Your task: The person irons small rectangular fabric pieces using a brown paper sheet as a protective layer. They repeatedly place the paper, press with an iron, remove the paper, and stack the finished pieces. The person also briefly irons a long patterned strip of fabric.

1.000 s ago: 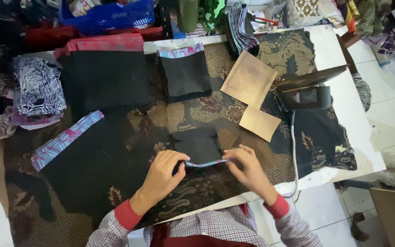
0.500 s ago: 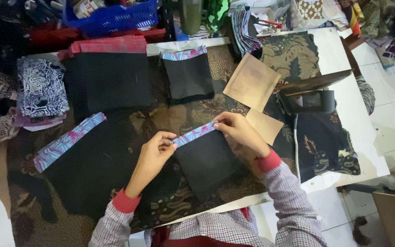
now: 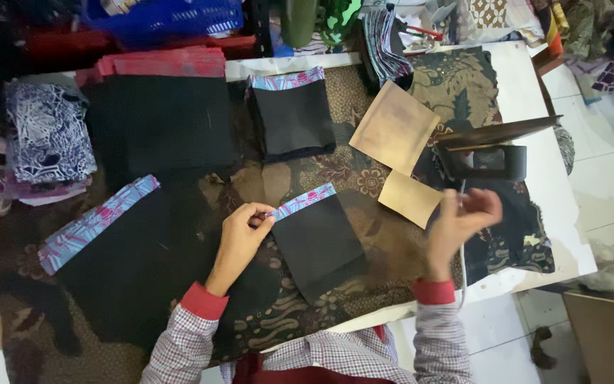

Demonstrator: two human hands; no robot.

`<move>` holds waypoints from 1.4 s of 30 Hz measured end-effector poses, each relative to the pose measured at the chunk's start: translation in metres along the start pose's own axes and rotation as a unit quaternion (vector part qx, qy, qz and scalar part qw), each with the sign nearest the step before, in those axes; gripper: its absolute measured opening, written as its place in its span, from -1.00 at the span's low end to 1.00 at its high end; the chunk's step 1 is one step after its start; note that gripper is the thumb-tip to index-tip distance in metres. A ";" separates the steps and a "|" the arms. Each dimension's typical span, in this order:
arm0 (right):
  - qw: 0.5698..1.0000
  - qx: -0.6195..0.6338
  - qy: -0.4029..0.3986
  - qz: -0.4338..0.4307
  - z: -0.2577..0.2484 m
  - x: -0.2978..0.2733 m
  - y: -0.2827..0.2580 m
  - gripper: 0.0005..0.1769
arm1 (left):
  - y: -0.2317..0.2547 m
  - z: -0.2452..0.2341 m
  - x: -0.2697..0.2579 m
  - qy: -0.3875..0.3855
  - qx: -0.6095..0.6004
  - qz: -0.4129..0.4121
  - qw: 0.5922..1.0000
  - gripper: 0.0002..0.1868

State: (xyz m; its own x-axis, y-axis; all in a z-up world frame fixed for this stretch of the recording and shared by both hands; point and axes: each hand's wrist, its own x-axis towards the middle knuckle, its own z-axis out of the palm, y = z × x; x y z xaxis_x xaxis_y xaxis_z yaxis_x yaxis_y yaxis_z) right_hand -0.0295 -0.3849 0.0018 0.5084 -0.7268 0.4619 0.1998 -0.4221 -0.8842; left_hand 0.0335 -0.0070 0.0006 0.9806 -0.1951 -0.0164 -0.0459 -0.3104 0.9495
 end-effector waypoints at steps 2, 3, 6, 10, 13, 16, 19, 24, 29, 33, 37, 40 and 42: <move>0.999 0.036 0.001 0.033 -0.021 0.020 0.021 -0.31 | 0.000 0.001 0.000 -0.009 -0.010 -0.024 1.000 -0.76; 0.997 0.054 0.004 0.050 -0.029 0.032 0.029 -0.27 | 0.001 0.001 0.001 -0.014 -0.013 -0.035 0.999 -0.75; 0.998 0.004 -0.043 0.046 -0.030 0.071 0.040 -0.50 | 0.003 0.002 0.002 -0.007 0.011 -0.037 0.999 -0.70; 0.986 -0.042 -0.143 0.071 -0.026 0.109 -0.004 -0.68 | 0.000 0.003 0.000 0.001 -0.015 -0.040 0.999 -0.66; 0.960 -0.172 -0.222 0.010 -0.018 0.115 -0.065 -0.69 | 0.001 0.004 0.001 0.006 -0.006 -0.046 0.999 -0.63; 0.861 -0.402 -0.295 -0.102 -0.019 0.075 -0.121 -0.69 | 0.002 0.004 -0.002 0.005 0.016 -0.050 0.999 -0.62; 0.798 -0.415 -0.399 -0.177 -0.009 0.029 -0.147 -0.71 | 0.003 0.003 0.001 0.005 0.016 -0.039 0.999 -0.61; 0.680 -0.495 -0.524 -0.134 0.006 -0.007 -0.142 -0.56 | 0.000 0.003 -0.001 0.006 0.013 -0.034 0.999 -0.63; 0.670 -0.484 -0.544 -0.143 0.010 -0.014 -0.127 -0.56 | -0.002 0.004 0.000 0.009 0.022 -0.017 1.000 -0.63; 0.634 -0.502 -0.573 -0.131 0.002 -0.012 -0.123 -0.58 | -0.002 0.003 -0.001 0.006 0.018 -0.021 1.000 -0.62; 0.593 -0.529 -0.600 -0.092 -0.007 -0.009 -0.130 -0.57 | 0.000 0.003 -0.002 0.011 0.025 -0.014 1.000 -0.63; 0.581 -0.525 -0.617 -0.079 -0.012 0.000 -0.139 -0.57 | 0.002 0.003 -0.001 0.009 0.032 -0.023 0.999 -0.62; 0.592 -0.493 -0.631 -0.095 -0.017 0.017 -0.144 -0.52 | 0.003 0.003 -0.001 0.011 0.036 -0.021 0.999 -0.62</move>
State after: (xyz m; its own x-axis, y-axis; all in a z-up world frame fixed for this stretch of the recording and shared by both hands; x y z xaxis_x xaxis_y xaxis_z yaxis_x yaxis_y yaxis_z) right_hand -0.0640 -0.3455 0.1384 0.8999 0.1050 -0.4232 0.0844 -0.9942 -0.0673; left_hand 0.0322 -0.0110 0.0029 0.9859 -0.1604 -0.0483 -0.0175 -0.3851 0.9227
